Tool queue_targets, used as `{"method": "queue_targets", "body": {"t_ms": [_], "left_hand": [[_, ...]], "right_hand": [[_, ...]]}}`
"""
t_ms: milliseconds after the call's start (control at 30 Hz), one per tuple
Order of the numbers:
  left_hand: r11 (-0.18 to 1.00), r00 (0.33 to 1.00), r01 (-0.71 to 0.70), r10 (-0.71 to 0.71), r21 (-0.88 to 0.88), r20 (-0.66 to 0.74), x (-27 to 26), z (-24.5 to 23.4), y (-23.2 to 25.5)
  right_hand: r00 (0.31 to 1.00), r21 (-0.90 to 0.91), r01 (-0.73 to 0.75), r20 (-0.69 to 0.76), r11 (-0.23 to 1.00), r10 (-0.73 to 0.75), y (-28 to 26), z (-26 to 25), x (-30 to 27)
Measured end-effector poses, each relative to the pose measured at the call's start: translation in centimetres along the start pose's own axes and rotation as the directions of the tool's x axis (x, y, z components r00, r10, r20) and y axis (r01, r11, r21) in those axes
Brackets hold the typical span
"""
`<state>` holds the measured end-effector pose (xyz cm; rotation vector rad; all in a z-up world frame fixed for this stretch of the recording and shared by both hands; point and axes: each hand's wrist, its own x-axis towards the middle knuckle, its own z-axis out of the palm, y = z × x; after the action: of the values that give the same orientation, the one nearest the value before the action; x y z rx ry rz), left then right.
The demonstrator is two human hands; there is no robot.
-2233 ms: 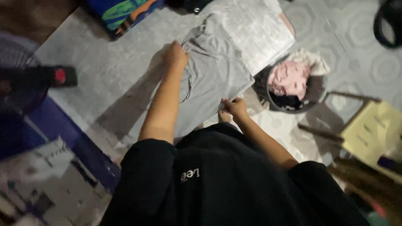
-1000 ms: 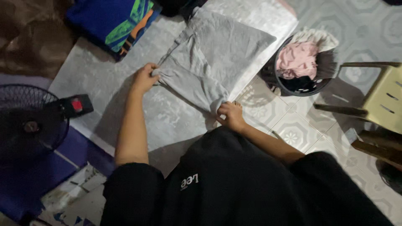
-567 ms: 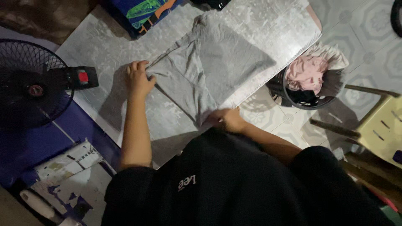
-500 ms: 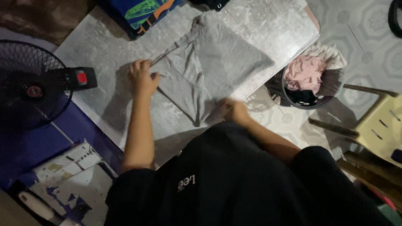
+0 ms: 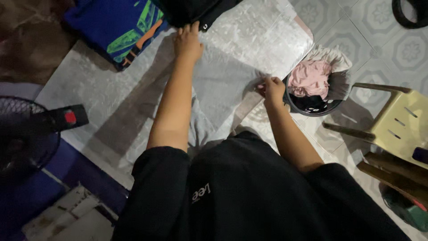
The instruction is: The person takes items of clothing from a laundry basket and folds them one by one on a flat surface.
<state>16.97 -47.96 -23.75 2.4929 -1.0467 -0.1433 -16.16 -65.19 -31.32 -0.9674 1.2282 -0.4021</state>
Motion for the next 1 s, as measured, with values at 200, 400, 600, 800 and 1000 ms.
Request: {"method": "queue_targets", "body": {"t_ms": [200,400,600,800,1000], "left_hand": [[0.982,0.975,0.118,-0.142,0.144,0.172,0.6,3.1,-2.6],[0.968,0.996,-0.026,0.005,-0.251,-0.084,-6.2,-3.0,-5.8],[0.504,0.723,0.094,-0.628,-0.859,-0.289,-24.9,0.2,-14.0],[0.786,0.672,0.383,-0.597,-0.485,-0.437,-28.9,-0.8,-8.6],[0.867,0.777,0.485,-0.487,-0.114,-0.399,-25.2,-3.1,-5.6]], "right_hand": [[0.996,0.175,-0.085,0.048,0.981,0.077,-2.1,0.4,-3.1],[0.726,0.028,0.550,0.477,0.835,-0.495,-5.8,4.7,-12.0],[-0.192,0.257,0.925,0.951,0.278,-0.241,-8.5,9.4,-22.9],[0.189,-0.142,0.962,0.963,0.233,-0.192,-5.3,7.8,-19.7],[0.556,-0.531,0.831,0.800,0.167,-0.226,-3.2,8.6,-18.0]]}}
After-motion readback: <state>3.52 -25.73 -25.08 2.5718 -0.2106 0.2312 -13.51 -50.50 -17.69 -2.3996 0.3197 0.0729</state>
